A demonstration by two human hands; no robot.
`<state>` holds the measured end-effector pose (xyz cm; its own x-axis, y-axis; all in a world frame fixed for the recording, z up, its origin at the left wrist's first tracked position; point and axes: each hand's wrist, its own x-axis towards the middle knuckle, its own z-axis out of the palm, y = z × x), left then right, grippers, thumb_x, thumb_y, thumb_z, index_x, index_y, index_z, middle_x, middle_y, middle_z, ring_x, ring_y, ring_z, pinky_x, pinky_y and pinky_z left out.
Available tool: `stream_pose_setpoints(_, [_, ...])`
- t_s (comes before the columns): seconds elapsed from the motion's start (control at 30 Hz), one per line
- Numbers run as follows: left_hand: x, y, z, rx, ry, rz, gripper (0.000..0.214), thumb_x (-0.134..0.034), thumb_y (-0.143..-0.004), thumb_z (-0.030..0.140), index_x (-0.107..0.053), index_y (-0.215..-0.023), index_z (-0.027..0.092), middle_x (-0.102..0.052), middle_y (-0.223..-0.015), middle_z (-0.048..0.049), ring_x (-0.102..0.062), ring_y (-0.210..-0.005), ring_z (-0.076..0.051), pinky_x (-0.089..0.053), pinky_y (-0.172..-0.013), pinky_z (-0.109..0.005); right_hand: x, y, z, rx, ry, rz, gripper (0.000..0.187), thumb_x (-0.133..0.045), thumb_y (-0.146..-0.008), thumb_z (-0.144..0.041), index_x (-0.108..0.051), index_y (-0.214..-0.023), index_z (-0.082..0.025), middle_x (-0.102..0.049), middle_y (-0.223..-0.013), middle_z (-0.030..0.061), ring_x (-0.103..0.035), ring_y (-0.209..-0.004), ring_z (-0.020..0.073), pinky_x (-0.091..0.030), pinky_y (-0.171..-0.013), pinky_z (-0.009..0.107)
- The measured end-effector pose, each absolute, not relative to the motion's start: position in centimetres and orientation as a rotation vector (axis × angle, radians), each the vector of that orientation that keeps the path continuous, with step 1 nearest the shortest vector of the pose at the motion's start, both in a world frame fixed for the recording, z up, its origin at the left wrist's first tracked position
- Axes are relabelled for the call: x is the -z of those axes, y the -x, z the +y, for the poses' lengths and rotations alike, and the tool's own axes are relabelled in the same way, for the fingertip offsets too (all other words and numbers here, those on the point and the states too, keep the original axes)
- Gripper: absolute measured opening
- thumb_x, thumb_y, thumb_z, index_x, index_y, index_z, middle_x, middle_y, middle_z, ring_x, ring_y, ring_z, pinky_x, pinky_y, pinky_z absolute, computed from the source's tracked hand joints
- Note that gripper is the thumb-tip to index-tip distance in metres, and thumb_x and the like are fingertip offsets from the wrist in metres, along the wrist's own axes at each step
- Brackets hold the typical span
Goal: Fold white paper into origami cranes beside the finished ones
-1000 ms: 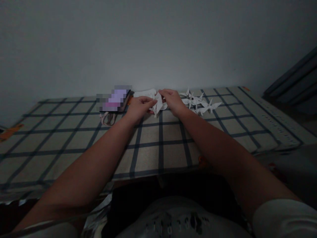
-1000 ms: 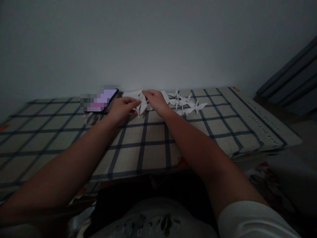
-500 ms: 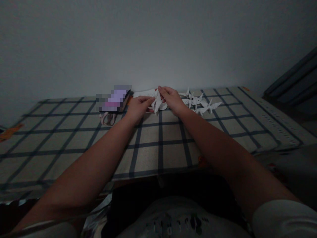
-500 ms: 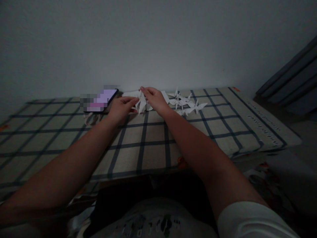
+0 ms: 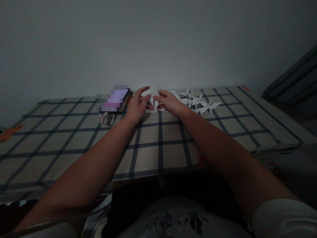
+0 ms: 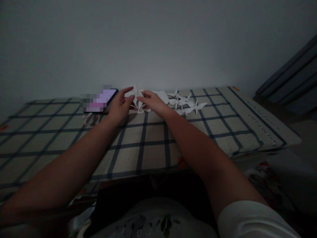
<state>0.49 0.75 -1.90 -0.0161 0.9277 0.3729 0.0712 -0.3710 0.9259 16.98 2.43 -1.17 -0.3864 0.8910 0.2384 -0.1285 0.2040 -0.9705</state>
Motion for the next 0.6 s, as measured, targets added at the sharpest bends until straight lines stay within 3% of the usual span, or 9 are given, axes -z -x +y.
stream_pose_setpoints(0.13, [1.96,-0.42,0.68,-1.426,-1.561,1.004,0.069,-0.075,-0.08,0.055,-0.053,-0.138,0.025,-0.067,-0.073,-0.0017,-0.069,-0.066,-0.019,-0.059,-0.065,-0.031,1.09,-17.07,2.59,-1.27,0.769,-1.515,0.017,-0.067,-0.083,-0.032,-0.062,-0.091,-0.018,-0.065,-0.084,-0.0005,-0.061,-0.075,0.0122,-0.051,-0.066,0.024])
stream_pose_setpoints(0.37, [1.51,-0.52,0.19,-1.405,-1.514,1.002,0.065,-0.078,-0.077,0.036,-0.055,-0.136,0.021,-0.07,-0.072,-0.0001,-0.065,-0.06,-0.014,-0.059,-0.066,-0.028,1.27,-17.0,2.83,-1.154,0.756,-1.523,0.017,-0.069,-0.08,-0.033,-0.062,-0.086,-0.018,-0.063,-0.079,-0.0018,-0.057,-0.072,0.012,-0.047,-0.067,0.024])
stream_pose_setpoints(0.6, [1.55,-0.73,0.04,-1.355,-1.385,0.945,0.075,-0.081,-0.075,0.042,-0.051,-0.141,0.022,-0.071,-0.076,-0.0009,-0.068,-0.063,-0.015,-0.06,-0.07,-0.031,1.72,-17.0,3.46,-1.033,0.707,-1.522,0.02,-0.07,-0.08,-0.036,-0.061,-0.086,-0.019,-0.064,-0.081,-0.001,-0.059,-0.075,0.0134,-0.048,-0.071,0.027])
